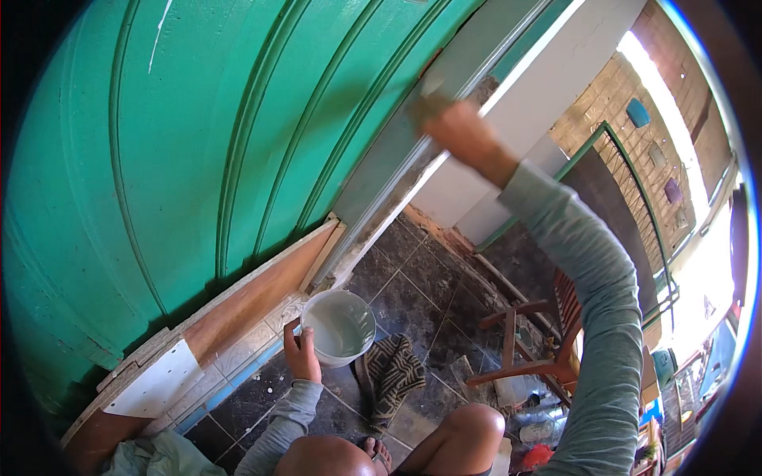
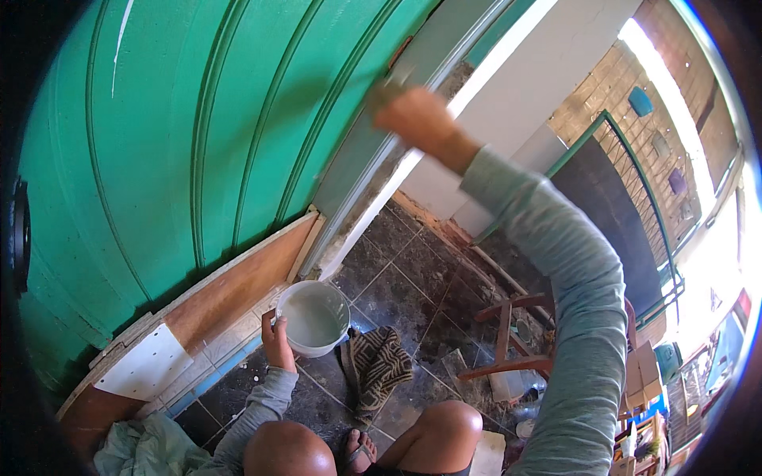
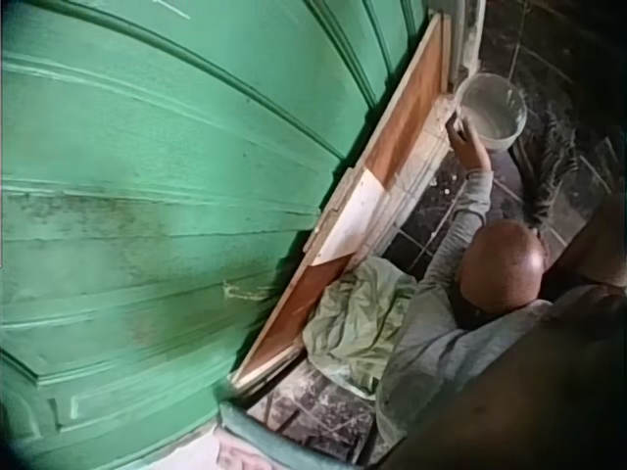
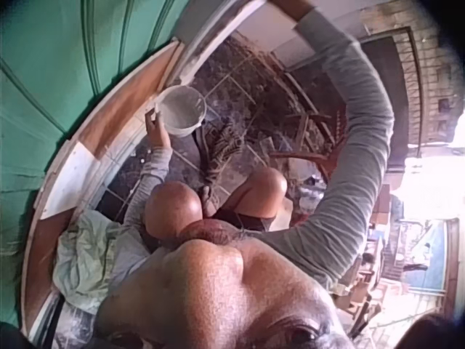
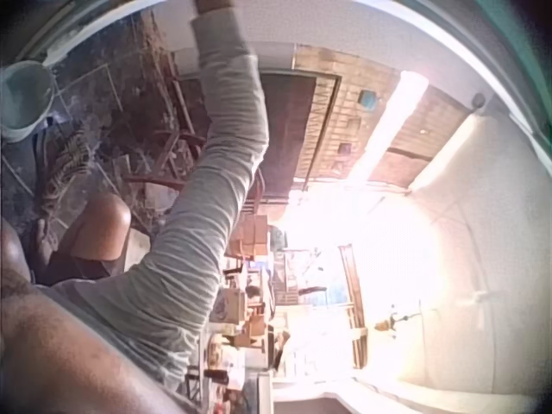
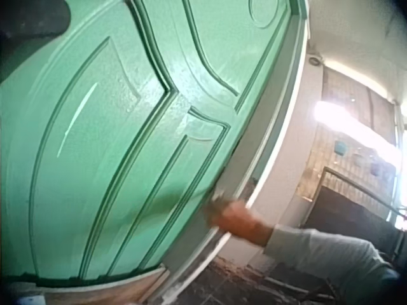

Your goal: The person paints the white trim of a green door frame with a paint brush, dipping the brush into a paint bucket.

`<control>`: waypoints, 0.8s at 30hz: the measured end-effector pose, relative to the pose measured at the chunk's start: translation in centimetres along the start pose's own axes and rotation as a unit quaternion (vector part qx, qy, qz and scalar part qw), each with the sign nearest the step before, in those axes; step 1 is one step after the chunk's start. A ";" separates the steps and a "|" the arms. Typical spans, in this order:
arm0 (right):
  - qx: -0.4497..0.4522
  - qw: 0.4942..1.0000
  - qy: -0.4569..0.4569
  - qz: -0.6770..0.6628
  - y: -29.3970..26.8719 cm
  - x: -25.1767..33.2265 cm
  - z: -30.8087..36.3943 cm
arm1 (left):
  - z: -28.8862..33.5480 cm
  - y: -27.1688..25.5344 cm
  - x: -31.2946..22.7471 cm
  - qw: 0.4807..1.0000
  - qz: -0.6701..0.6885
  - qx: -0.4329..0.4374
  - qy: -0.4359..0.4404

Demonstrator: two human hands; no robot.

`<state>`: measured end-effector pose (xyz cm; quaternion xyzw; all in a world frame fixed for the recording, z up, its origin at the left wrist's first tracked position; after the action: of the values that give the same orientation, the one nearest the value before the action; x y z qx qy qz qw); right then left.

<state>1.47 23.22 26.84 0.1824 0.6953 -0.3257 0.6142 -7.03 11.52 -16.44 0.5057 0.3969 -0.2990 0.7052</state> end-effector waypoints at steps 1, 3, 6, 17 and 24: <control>-0.152 0.988 -0.035 -0.025 -0.9 3.1 0.2 | 0.1 0.3 -0.4 1.000 0.006 0.002 0.016; -0.058 0.987 -0.031 -0.150 0.5 6.5 -0.4 | 0.1 0.0 -0.7 1.000 0.009 -0.004 0.030; -0.047 0.939 0.031 -0.339 -0.4 4.8 -1.3 | 0.2 -0.5 -0.4 0.999 0.010 -0.011 0.032; -0.160 0.870 0.194 -0.424 -4.6 -4.0 2.7 | 0.0 -0.6 -0.7 0.999 0.023 -0.012 0.024; -0.231 0.914 0.217 -0.254 -4.5 -6.9 4.6 | 0.9 0.1 -0.3 0.999 0.000 0.019 0.028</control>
<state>3.15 17.93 34.41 -0.0808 0.8901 -0.2536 0.3699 -6.86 10.73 -16.00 0.5274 0.4107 -0.2922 0.6839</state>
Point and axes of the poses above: each hand's wrist, its own z-axis away from the middle knuckle, its own y-axis out of the palm, x = y × z, the point moved 9 cm from there along -z, towards the middle knuckle, and after that the axes turned 4 degrees about -x, right-handed, at the moved point
